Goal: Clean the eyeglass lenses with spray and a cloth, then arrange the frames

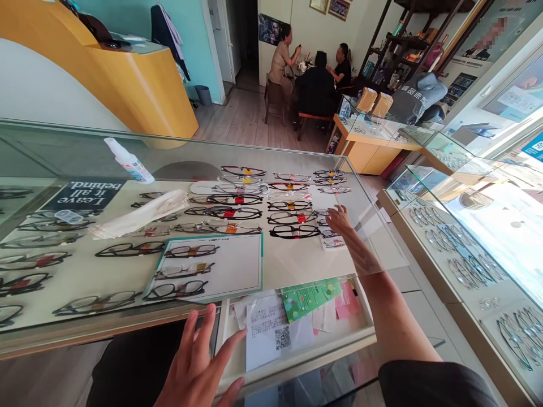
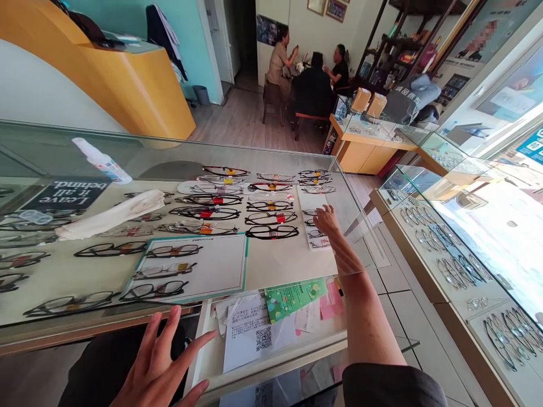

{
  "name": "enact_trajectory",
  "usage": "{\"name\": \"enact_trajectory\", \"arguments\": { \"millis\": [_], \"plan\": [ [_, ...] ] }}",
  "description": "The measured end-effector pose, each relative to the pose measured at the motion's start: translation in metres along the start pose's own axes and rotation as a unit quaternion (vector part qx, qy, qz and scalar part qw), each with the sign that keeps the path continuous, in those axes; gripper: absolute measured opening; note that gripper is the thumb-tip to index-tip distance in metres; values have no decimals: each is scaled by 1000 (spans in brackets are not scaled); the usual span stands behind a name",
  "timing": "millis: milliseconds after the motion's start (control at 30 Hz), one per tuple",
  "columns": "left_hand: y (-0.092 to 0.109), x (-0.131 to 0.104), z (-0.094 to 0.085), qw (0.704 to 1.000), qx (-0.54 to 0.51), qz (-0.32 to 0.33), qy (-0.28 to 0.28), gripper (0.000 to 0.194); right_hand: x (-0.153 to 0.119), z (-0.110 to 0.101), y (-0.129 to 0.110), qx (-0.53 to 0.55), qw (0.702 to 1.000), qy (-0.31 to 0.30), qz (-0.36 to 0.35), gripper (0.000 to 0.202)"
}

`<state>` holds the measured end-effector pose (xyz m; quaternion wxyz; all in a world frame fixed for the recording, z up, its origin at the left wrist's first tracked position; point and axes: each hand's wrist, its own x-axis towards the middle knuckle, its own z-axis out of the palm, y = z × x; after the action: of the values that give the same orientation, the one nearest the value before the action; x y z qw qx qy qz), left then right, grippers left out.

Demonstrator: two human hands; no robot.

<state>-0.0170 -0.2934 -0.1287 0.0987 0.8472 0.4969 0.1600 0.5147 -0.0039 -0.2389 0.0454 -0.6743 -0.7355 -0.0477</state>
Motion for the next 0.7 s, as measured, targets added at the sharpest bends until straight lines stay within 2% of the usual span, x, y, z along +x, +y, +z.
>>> {"name": "enact_trajectory", "arguments": {
  "millis": [233, 400, 467, 567, 633, 700],
  "plan": [
    [-1, 0, 2, 1000, 4, -4, 5, 46, -2, -13, -8, 0, 1000, -14, 7, 35],
    [0, 1, 0, 1000, 12, -1, -6, 43, -7, -46, -29, -5, 1000, -24, 16, 36],
    [0, 1, 1, 1000, 12, 0, -8, 43, -12, -63, -51, -6, 999, -41, 4, 37],
    [-2, 0, 4, 1000, 4, -4, -3, 45, -36, -82, -102, 2, 992, -111, -60, 32],
    [-5, 0, 8, 1000, -3, -1, 7, 48, -66, -92, -145, 16, 974, -185, -126, 27],
    [-8, -1, 11, 1000, -10, 13, 22, 51, -107, -105, -185, 39, 937, -285, -200, 13]
  ]
}}
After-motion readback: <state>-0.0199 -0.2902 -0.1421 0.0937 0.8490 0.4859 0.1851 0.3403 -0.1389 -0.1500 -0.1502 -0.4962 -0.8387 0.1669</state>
